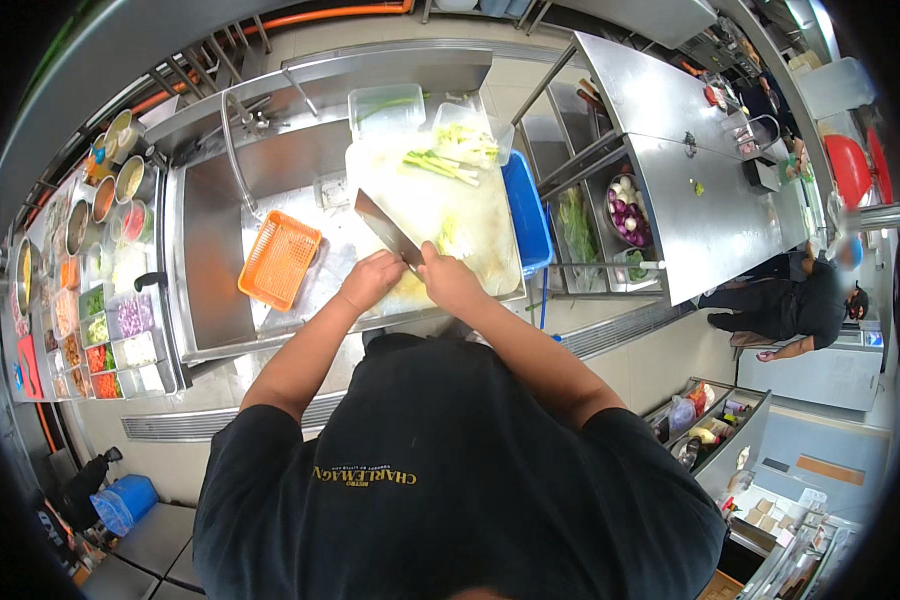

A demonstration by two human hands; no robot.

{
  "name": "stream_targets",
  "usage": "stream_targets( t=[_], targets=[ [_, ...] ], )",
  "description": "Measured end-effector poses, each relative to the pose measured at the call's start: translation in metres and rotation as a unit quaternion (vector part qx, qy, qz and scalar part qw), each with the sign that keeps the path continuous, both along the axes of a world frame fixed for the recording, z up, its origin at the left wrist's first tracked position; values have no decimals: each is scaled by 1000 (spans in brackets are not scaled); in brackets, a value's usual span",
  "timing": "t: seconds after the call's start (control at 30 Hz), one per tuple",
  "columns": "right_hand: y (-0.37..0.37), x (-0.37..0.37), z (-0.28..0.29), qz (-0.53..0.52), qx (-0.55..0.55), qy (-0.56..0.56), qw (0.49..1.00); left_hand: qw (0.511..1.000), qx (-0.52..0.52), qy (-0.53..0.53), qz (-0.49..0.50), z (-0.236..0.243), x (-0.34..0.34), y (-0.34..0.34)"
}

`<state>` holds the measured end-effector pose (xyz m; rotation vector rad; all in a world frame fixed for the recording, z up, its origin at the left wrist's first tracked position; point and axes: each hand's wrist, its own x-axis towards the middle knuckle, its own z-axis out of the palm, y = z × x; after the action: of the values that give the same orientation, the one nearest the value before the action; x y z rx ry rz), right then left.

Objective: The person cuts red peppers and green onions on a white cutting board using a kitchen knife.

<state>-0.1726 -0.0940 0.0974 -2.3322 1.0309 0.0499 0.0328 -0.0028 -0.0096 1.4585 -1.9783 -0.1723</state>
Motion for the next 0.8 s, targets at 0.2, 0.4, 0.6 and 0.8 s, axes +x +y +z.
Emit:
stream_targets(
  t=[0.2, 0.4, 0.6, 0.8],
  targets=[
    [-40, -47, 33, -131, 51, -149, 979, 985, 59, 150, 63, 21, -43, -32],
    [-47, -66, 40, -176, 62, -213, 959, 964, -62, 175, 190, 81, -60, -47],
    [-34, -72, 28, -265, 188, -294, 899, 994, -86, 7, 71, 53, -78, -63],
    [-31, -134, 64, -71, -81, 10, 994, 975, 1, 152, 160, 60, 5, 2]
  ],
)
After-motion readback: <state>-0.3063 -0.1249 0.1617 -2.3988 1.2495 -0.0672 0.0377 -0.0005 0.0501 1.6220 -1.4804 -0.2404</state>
